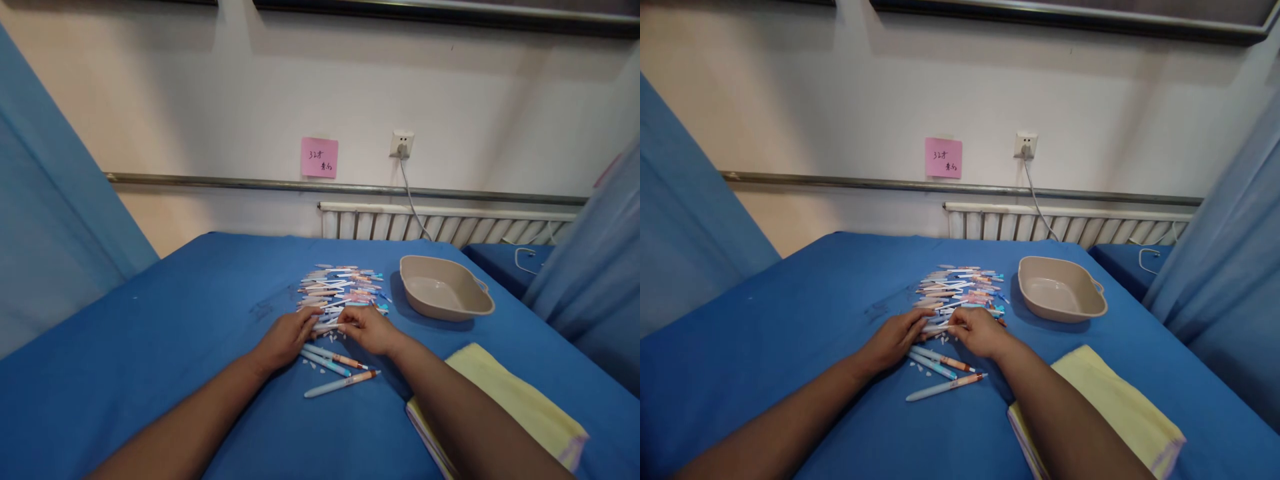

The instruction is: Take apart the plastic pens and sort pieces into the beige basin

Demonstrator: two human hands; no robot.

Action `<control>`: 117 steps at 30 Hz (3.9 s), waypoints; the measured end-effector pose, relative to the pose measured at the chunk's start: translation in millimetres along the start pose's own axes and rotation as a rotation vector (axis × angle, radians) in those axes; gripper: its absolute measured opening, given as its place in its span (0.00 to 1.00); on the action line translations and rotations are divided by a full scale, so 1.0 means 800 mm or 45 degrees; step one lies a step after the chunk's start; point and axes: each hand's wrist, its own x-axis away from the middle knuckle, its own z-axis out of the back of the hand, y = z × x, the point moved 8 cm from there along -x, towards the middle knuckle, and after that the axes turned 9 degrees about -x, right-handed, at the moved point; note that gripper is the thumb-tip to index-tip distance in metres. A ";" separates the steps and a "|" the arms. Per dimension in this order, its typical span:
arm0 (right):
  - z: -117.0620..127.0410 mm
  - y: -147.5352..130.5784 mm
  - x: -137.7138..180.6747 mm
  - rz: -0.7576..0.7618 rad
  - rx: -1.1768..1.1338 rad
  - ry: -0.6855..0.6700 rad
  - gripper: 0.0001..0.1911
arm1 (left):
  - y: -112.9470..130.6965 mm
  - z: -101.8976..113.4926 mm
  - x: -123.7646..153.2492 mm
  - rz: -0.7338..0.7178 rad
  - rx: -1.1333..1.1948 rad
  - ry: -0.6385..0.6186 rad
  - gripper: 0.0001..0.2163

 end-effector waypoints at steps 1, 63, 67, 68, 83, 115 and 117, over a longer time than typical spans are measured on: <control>0.000 0.000 0.000 0.005 0.014 -0.008 0.05 | -0.001 -0.001 0.000 0.023 0.004 -0.018 0.17; 0.010 -0.003 0.005 0.042 0.471 -0.087 0.06 | -0.113 0.052 -0.005 0.370 -0.042 0.201 0.20; 0.010 -0.007 0.006 0.059 0.487 -0.067 0.06 | -0.112 0.046 -0.011 0.361 -0.258 0.114 0.18; 0.010 -0.008 0.006 0.062 0.492 -0.061 0.06 | -0.110 0.045 -0.012 0.359 -0.279 0.105 0.17; 0.015 -0.036 0.006 0.085 0.372 -0.038 0.04 | -0.025 0.024 -0.049 0.180 -0.152 0.185 0.12; -0.004 -0.024 0.009 -0.003 0.163 -0.082 0.06 | 0.012 0.027 0.010 -0.163 0.032 0.113 0.10; -0.002 -0.025 0.007 0.015 0.102 -0.048 0.06 | 0.014 0.027 0.009 -0.152 -0.010 0.078 0.10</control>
